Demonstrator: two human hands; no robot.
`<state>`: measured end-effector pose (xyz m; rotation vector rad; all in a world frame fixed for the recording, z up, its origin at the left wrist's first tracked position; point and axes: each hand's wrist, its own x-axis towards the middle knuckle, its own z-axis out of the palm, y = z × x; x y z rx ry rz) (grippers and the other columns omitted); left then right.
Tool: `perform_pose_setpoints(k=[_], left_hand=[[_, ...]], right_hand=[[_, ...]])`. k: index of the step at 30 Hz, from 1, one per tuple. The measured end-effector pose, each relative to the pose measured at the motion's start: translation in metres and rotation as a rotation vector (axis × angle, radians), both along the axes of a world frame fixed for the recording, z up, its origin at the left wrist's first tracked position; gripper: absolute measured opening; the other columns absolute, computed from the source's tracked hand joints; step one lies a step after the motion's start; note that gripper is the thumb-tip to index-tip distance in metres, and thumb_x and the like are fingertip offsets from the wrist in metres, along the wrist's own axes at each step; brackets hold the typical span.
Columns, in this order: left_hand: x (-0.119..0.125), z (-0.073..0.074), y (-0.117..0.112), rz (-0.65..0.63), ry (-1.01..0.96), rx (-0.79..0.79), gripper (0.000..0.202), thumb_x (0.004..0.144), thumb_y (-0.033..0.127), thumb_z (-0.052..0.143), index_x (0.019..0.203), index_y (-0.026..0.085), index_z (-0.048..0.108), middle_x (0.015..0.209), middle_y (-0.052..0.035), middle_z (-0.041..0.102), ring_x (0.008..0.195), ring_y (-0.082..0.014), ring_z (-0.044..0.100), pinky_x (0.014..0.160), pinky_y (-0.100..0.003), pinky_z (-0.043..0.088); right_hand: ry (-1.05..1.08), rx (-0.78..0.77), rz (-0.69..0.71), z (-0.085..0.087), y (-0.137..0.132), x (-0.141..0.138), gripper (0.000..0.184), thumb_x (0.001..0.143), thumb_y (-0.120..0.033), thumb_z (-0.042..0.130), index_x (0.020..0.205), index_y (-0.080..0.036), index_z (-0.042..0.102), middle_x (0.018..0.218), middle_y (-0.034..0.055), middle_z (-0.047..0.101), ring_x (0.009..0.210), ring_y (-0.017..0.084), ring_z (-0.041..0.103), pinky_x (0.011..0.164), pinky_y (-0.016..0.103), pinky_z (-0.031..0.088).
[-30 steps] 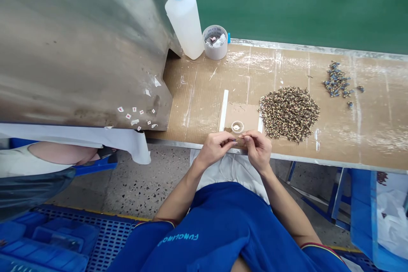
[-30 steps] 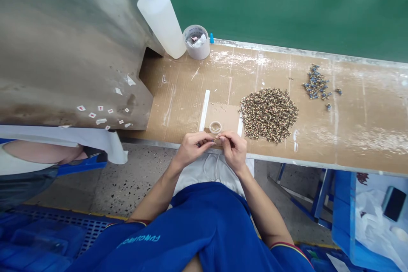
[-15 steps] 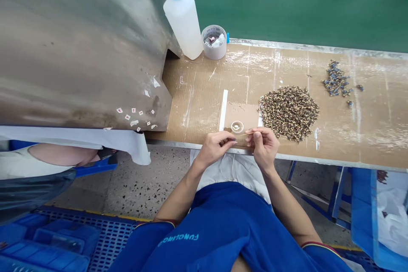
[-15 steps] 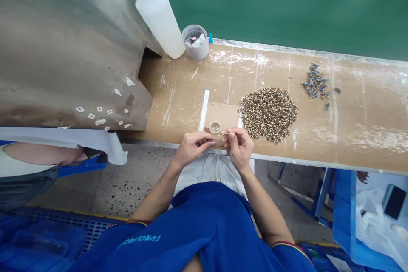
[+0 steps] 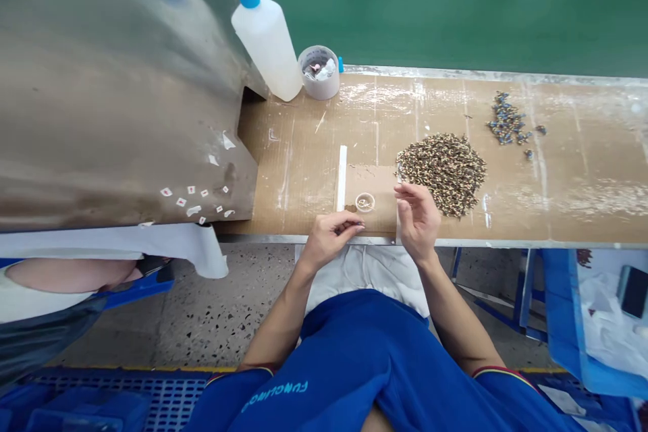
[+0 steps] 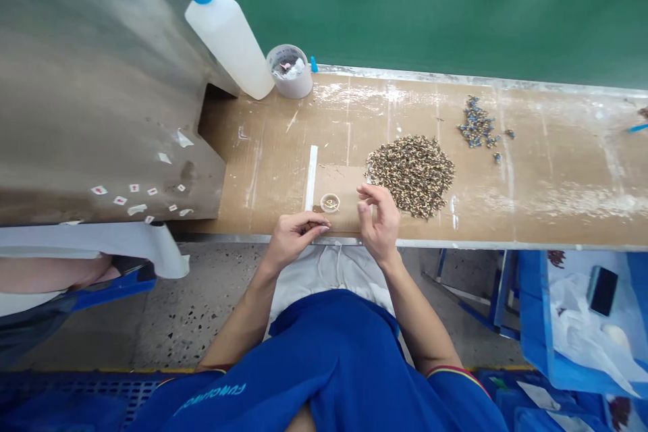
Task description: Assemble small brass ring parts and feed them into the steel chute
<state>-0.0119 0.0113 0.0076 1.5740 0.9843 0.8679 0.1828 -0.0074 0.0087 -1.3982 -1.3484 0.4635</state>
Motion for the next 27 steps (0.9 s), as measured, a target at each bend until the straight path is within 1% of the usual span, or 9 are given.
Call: perform_pose_setpoints(k=[4, 7, 10, 13, 16, 18, 21, 23, 27], left_hand=[[-0.001, -0.004, 0.000, -0.006, -0.044, -0.024, 0.015, 0.089, 0.029, 0.070, 0.086, 0.015, 0.075, 0.076, -0.0058, 0.076, 0.057, -0.0106, 0.065, 0.050, -0.018, 0.050], [-0.002, -0.007, 0.000, -0.014, -0.067, -0.041, 0.017, 0.089, 0.030, 0.070, 0.086, 0.014, 0.076, 0.077, -0.0068, 0.077, 0.058, -0.0110, 0.066, 0.050, -0.018, 0.051], [-0.004, -0.010, -0.001, -0.018, -0.074, -0.041, 0.017, 0.090, 0.030, 0.070, 0.090, 0.014, 0.078, 0.081, -0.0080, 0.078, 0.060, -0.0113, 0.068, 0.053, -0.019, 0.054], [-0.005, -0.011, -0.002, -0.026, -0.076, -0.015, 0.017, 0.090, 0.030, 0.071, 0.091, 0.014, 0.078, 0.086, -0.0089, 0.079, 0.064, -0.0121, 0.070, 0.057, -0.020, 0.057], [-0.005, -0.010, -0.002, -0.028, -0.078, 0.030, 0.016, 0.091, 0.028, 0.070, 0.091, 0.014, 0.078, 0.088, -0.0089, 0.080, 0.069, -0.0135, 0.073, 0.060, -0.021, 0.059], [-0.004, -0.010, -0.002, -0.030, -0.075, 0.076, 0.015, 0.091, 0.027, 0.069, 0.091, 0.015, 0.078, 0.089, -0.0089, 0.080, 0.075, -0.0153, 0.075, 0.066, -0.023, 0.061], [-0.004, -0.008, -0.002, -0.042, -0.054, 0.155, 0.013, 0.091, 0.025, 0.069, 0.089, 0.015, 0.077, 0.090, -0.0086, 0.080, 0.082, -0.0171, 0.076, 0.075, -0.026, 0.062], [-0.003, -0.006, -0.002, -0.044, -0.034, 0.189, 0.012, 0.091, 0.024, 0.068, 0.089, 0.015, 0.076, 0.088, -0.0079, 0.079, 0.080, -0.0164, 0.076, 0.073, -0.025, 0.061], [-0.002, -0.004, -0.002, -0.041, 0.029, 0.197, 0.013, 0.092, 0.025, 0.067, 0.086, 0.015, 0.074, 0.080, -0.0057, 0.077, 0.069, -0.0129, 0.071, 0.062, -0.021, 0.055]], right_hand=[[-0.056, -0.074, -0.268, 0.002, -0.018, 0.038, 0.023, 0.098, -0.041, 0.052, 0.096, -0.021, 0.064, 0.084, 0.0049, 0.067, 0.078, 0.019, 0.067, 0.071, 0.034, 0.055], [-0.160, -0.163, -0.336, 0.000, -0.033, 0.061, 0.025, 0.096, -0.043, 0.053, 0.094, -0.020, 0.065, 0.081, 0.0045, 0.068, 0.072, 0.019, 0.066, 0.065, 0.033, 0.053], [-0.284, -0.208, -0.302, -0.002, -0.045, 0.068, 0.025, 0.096, -0.042, 0.053, 0.092, -0.021, 0.066, 0.081, 0.0051, 0.068, 0.070, 0.019, 0.064, 0.062, 0.032, 0.052], [-0.385, -0.217, -0.232, -0.001, -0.049, 0.067, 0.022, 0.096, -0.039, 0.055, 0.091, -0.021, 0.067, 0.082, 0.0053, 0.067, 0.070, 0.019, 0.062, 0.061, 0.032, 0.051], [-0.441, -0.236, -0.149, 0.000, -0.048, 0.067, 0.018, 0.096, -0.035, 0.056, 0.093, -0.022, 0.069, 0.088, 0.0063, 0.066, 0.077, 0.020, 0.063, 0.067, 0.034, 0.054], [-0.466, -0.253, -0.106, 0.001, -0.047, 0.068, 0.018, 0.096, -0.033, 0.055, 0.095, -0.023, 0.070, 0.089, 0.0065, 0.065, 0.080, 0.021, 0.064, 0.071, 0.036, 0.055], [-0.479, -0.266, -0.073, 0.002, -0.047, 0.072, 0.018, 0.096, -0.032, 0.055, 0.096, -0.024, 0.072, 0.089, 0.0059, 0.063, 0.079, 0.021, 0.064, 0.073, 0.037, 0.055], [-0.485, -0.256, -0.062, 0.003, -0.047, 0.073, 0.018, 0.096, -0.031, 0.056, 0.096, -0.024, 0.072, 0.089, 0.0056, 0.063, 0.079, 0.021, 0.063, 0.072, 0.037, 0.055], [-0.509, -0.244, -0.067, 0.002, -0.047, 0.073, 0.016, 0.095, -0.031, 0.058, 0.095, -0.025, 0.073, 0.088, 0.0050, 0.063, 0.079, 0.021, 0.063, 0.072, 0.037, 0.054]])
